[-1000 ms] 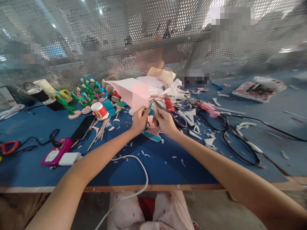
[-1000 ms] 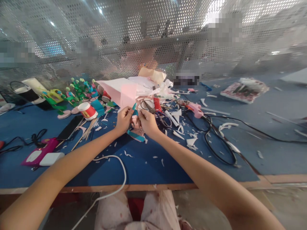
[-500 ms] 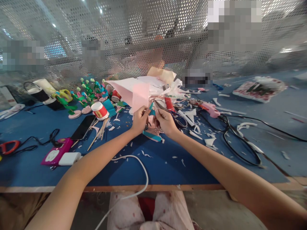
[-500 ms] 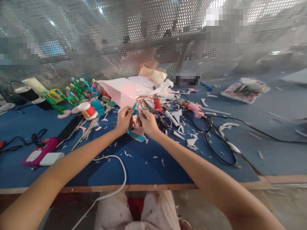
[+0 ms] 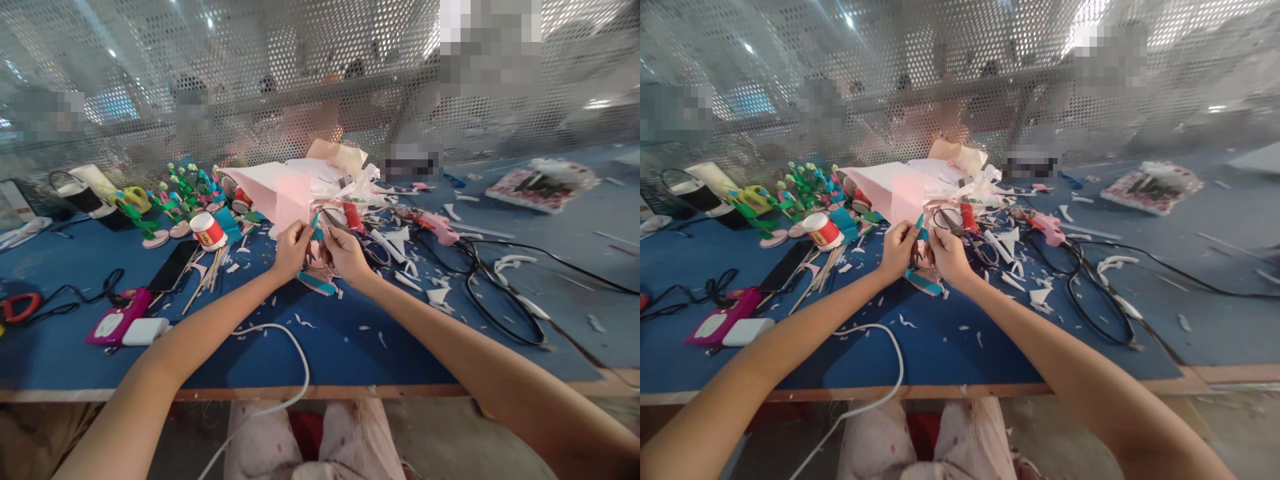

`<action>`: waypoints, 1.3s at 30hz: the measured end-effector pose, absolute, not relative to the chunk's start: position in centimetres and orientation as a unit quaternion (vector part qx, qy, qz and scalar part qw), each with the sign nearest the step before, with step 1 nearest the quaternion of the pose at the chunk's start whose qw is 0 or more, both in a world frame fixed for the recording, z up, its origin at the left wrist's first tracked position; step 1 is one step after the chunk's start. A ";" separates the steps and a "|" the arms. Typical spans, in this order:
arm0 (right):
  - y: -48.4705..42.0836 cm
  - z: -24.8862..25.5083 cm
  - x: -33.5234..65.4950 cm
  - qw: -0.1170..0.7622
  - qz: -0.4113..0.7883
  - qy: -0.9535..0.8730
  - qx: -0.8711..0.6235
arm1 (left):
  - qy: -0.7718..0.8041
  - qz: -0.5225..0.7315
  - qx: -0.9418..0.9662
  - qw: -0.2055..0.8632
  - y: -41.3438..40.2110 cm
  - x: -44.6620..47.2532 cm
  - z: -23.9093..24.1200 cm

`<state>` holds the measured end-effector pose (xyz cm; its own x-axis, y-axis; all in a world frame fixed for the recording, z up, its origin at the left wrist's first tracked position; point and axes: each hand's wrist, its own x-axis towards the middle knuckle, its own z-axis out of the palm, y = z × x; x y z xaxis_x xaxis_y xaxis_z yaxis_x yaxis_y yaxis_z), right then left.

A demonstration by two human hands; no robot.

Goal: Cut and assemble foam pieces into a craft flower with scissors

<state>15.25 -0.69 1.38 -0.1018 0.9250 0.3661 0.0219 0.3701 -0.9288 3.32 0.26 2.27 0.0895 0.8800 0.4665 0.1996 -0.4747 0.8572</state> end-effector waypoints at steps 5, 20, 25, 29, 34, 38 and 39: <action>-0.9 1.8 15.4 0.527 0.336 -0.657 -0.422 | 0.425 0.526 0.677 0.291 0.2 3.3 2.4; -0.7 1.5 16.0 0.511 0.254 -0.696 -0.436 | 0.399 0.505 0.674 0.362 0.3 3.8 2.3; -0.8 1.6 15.8 0.518 0.233 -0.696 -0.439 | 0.405 0.500 0.679 0.353 0.4 3.8 2.2; -1.0 1.7 15.7 0.523 0.236 -0.687 -0.446 | 0.416 0.512 0.673 0.334 0.4 3.8 2.1; -1.0 1.8 15.8 0.528 0.238 -0.681 -0.449 | 0.416 0.491 0.690 0.332 0.3 3.7 2.3; -1.0 1.8 15.7 0.535 0.270 -0.674 -0.432 | 0.428 0.500 0.682 0.317 0.1 3.8 2.5; -1.0 1.8 15.7 0.540 0.288 -0.667 -0.426 | 0.429 0.502 0.682 0.314 0.1 3.7 2.6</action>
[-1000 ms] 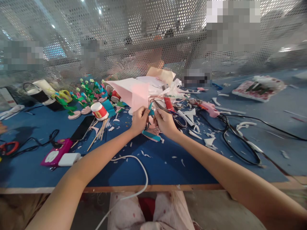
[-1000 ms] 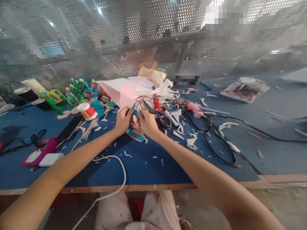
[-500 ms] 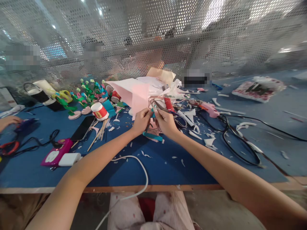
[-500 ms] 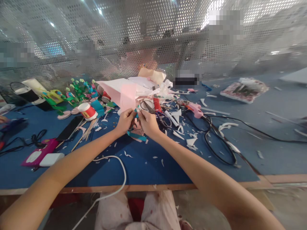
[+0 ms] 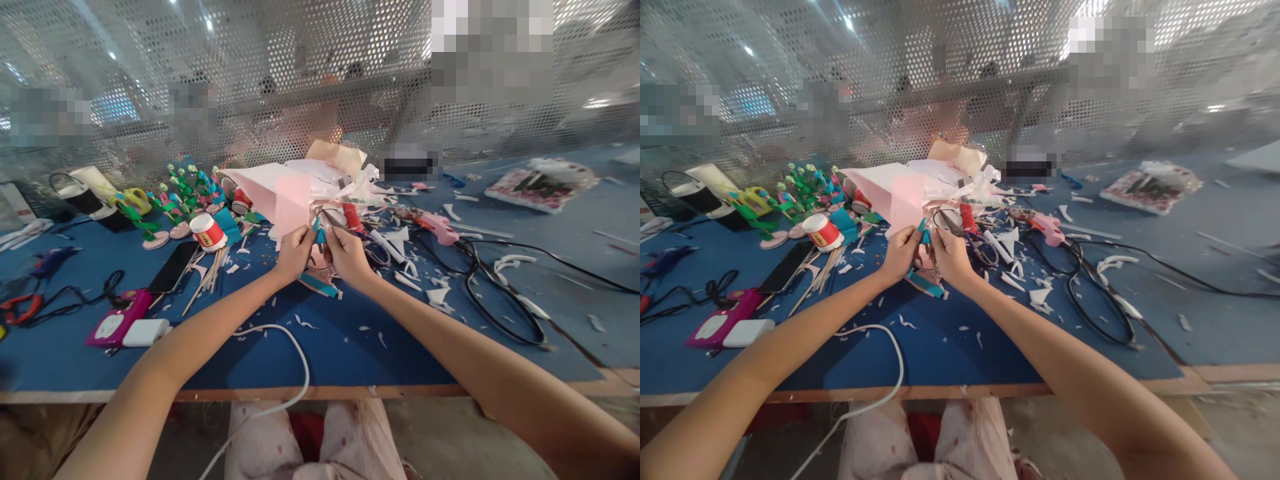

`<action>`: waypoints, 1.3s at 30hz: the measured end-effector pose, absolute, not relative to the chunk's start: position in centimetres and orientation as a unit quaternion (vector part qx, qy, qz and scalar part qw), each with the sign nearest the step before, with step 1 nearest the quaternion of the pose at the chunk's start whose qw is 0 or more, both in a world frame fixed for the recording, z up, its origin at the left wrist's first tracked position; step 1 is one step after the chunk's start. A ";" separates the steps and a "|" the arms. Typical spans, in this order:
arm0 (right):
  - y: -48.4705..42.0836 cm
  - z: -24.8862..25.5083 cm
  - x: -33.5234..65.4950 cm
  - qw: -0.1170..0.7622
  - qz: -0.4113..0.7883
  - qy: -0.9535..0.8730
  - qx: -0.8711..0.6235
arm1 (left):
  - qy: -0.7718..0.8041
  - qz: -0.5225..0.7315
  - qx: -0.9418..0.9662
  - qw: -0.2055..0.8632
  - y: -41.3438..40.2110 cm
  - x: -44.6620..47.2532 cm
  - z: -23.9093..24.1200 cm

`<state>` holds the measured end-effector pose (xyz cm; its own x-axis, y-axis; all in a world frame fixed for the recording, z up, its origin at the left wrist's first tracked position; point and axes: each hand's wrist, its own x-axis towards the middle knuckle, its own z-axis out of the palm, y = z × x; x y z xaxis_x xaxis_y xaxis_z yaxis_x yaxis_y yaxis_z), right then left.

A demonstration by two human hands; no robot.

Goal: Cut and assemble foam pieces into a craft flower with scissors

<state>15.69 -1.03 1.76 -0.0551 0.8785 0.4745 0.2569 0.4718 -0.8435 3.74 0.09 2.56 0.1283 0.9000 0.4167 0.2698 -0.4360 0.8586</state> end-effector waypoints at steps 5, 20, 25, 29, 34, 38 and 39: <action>-1.0 1.6 15.6 0.559 0.340 -0.632 -0.415 | 0.425 0.506 0.693 0.287 -0.1 3.6 2.7; -1.3 1.9 15.5 0.544 0.337 -0.643 -0.421 | 0.414 0.494 0.721 0.255 0.1 3.4 2.4; -1.4 2.0 15.6 0.543 0.304 -0.655 -0.428 | 0.399 0.500 0.704 0.309 0.3 3.4 2.2; -1.3 1.9 15.6 0.549 0.308 -0.651 -0.425 | 0.379 0.496 0.700 0.346 0.4 3.5 2.2; -1.4 1.8 15.5 0.563 0.334 -0.637 -0.407 | 0.385 0.513 0.691 0.334 0.3 3.6 2.0; -1.5 2.0 15.5 0.562 0.335 -0.636 -0.408 | 0.370 0.527 0.685 0.340 0.2 3.4 1.7; -1.5 2.1 15.5 0.562 0.333 -0.637 -0.409 | 0.364 0.527 0.686 0.346 0.2 3.4 1.7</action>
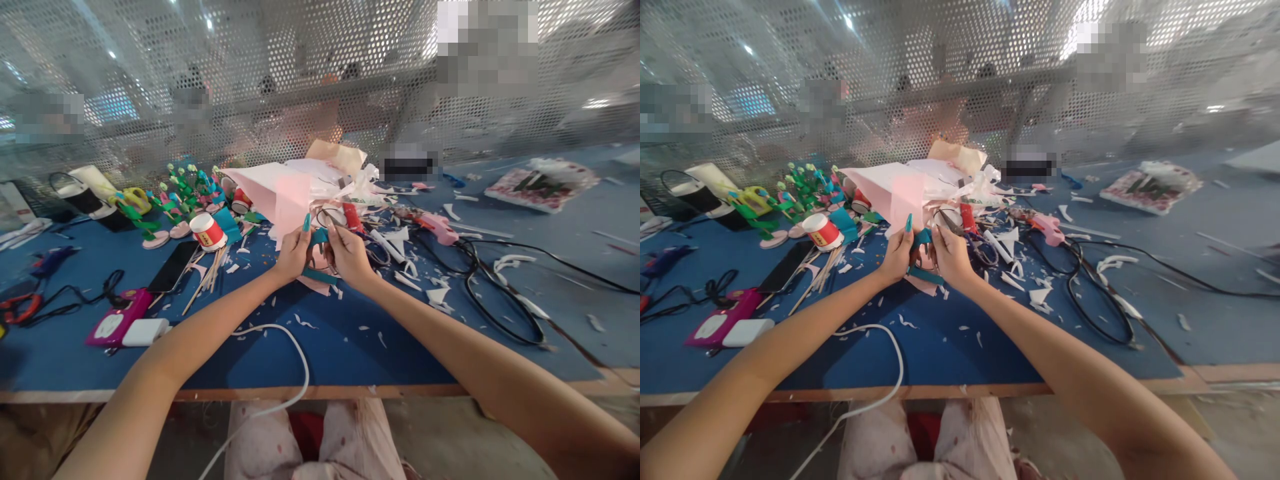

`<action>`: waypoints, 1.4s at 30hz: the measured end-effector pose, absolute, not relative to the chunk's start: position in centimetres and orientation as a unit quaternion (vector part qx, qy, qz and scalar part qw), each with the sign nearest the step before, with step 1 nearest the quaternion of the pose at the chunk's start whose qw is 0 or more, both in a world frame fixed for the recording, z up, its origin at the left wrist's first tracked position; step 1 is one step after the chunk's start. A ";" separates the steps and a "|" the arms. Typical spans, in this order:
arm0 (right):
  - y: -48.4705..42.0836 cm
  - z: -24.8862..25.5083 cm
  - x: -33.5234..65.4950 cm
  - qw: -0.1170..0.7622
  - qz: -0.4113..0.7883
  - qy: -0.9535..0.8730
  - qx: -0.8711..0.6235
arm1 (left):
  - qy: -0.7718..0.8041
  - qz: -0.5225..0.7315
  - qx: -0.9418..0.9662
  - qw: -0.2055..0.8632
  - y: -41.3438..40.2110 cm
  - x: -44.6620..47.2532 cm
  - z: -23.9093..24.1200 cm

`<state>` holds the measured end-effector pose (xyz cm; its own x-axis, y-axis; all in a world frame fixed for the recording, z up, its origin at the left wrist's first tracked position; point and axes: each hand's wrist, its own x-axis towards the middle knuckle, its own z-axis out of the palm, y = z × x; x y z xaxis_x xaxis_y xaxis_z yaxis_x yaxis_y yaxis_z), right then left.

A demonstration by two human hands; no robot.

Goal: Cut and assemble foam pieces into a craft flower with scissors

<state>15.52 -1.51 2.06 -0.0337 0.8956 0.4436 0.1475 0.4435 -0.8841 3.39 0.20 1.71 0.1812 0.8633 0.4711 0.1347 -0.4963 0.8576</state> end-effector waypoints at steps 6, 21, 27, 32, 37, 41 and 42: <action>-1.5 2.0 15.6 0.562 0.336 -0.635 -0.410 | 0.363 0.506 0.704 0.341 0.1 3.4 2.1; -1.3 2.1 15.4 0.581 0.395 -0.596 -0.387 | 0.380 0.519 0.704 0.299 0.2 3.6 2.4; -1.2 1.9 15.5 0.580 0.353 -0.608 -0.412 | 0.388 0.512 0.717 0.271 0.0 3.6 2.5; -1.0 1.8 15.7 0.578 0.347 -0.610 -0.417 | 0.385 0.505 0.723 0.272 0.0 3.7 2.4; -1.1 1.9 15.8 0.577 0.293 -0.630 -0.430 | 0.360 0.502 0.707 0.342 0.4 3.6 2.1; -1.2 2.1 15.8 0.568 0.272 -0.643 -0.436 | 0.358 0.481 0.695 0.397 0.6 3.6 2.1; -1.3 2.1 15.8 0.565 0.271 -0.646 -0.436 | 0.359 0.478 0.691 0.406 0.6 3.6 2.1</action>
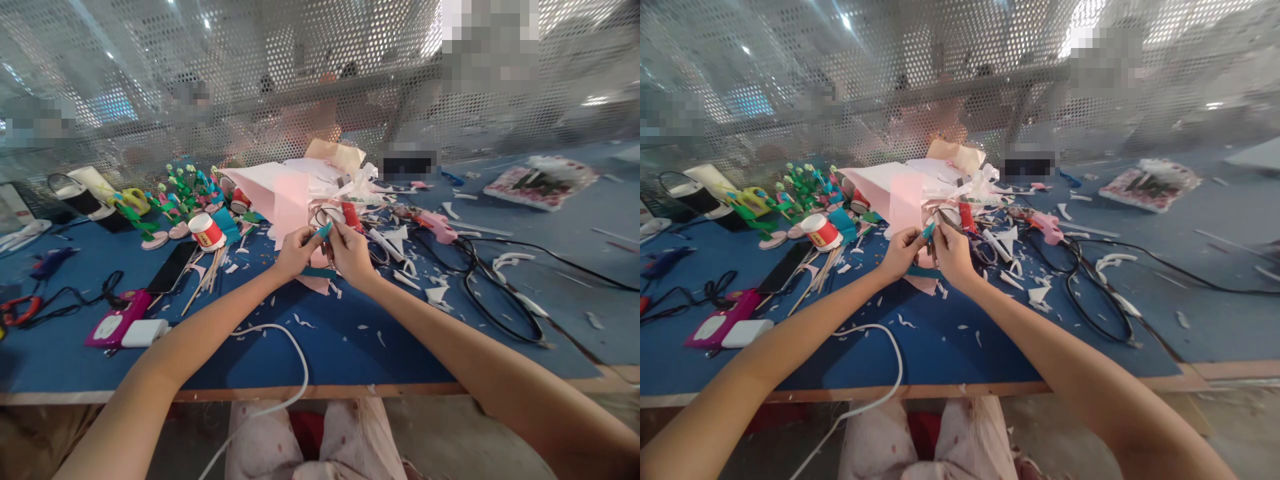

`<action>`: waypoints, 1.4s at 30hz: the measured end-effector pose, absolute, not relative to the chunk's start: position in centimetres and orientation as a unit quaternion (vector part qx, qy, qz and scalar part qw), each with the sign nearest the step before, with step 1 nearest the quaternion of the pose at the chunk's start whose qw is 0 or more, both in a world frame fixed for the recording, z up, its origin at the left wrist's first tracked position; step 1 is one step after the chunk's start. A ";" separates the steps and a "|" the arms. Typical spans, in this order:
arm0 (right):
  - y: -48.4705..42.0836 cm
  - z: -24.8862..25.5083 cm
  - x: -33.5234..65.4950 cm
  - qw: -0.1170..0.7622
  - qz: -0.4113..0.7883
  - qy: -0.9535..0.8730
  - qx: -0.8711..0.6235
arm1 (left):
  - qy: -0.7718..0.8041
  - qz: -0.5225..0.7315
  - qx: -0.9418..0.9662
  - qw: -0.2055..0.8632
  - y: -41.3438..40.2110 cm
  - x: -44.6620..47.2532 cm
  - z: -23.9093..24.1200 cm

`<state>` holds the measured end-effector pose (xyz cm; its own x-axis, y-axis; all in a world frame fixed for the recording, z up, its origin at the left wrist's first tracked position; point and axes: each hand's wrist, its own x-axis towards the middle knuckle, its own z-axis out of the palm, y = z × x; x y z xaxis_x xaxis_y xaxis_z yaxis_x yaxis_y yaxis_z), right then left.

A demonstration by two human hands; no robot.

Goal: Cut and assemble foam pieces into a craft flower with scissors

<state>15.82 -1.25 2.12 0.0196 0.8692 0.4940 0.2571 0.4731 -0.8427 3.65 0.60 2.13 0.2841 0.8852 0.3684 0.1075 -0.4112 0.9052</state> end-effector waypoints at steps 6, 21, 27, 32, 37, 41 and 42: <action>-1.6 2.4 15.8 0.549 0.228 -0.660 -0.460 | 0.347 0.483 0.690 0.412 0.5 3.8 2.2; -1.1 1.2 15.6 0.585 0.219 -0.643 -0.443 | 0.396 0.508 0.696 0.316 -0.3 4.0 2.4; -1.1 1.1 15.3 0.592 0.221 -0.638 -0.440 | 0.419 0.495 0.699 0.299 -0.6 4.2 2.6; -1.1 1.2 15.5 0.577 0.205 -0.641 -0.462 | 0.429 0.474 0.695 0.330 -0.5 4.4 2.7; -1.1 1.4 15.6 0.563 0.238 -0.651 -0.450 | 0.387 0.472 0.684 0.400 -0.1 4.1 3.2; -1.1 1.4 15.5 0.563 0.286 -0.651 -0.421 | 0.384 0.468 0.698 0.382 0.3 3.8 3.7; -1.1 1.4 15.5 0.568 0.298 -0.647 -0.413 | 0.386 0.468 0.698 0.381 0.4 3.7 3.7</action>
<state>15.51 -1.12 1.43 -0.0144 0.8722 0.4890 0.1960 0.4820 -0.8540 3.73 0.36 3.75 0.2639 0.8951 0.3594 0.1823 -0.4122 0.8927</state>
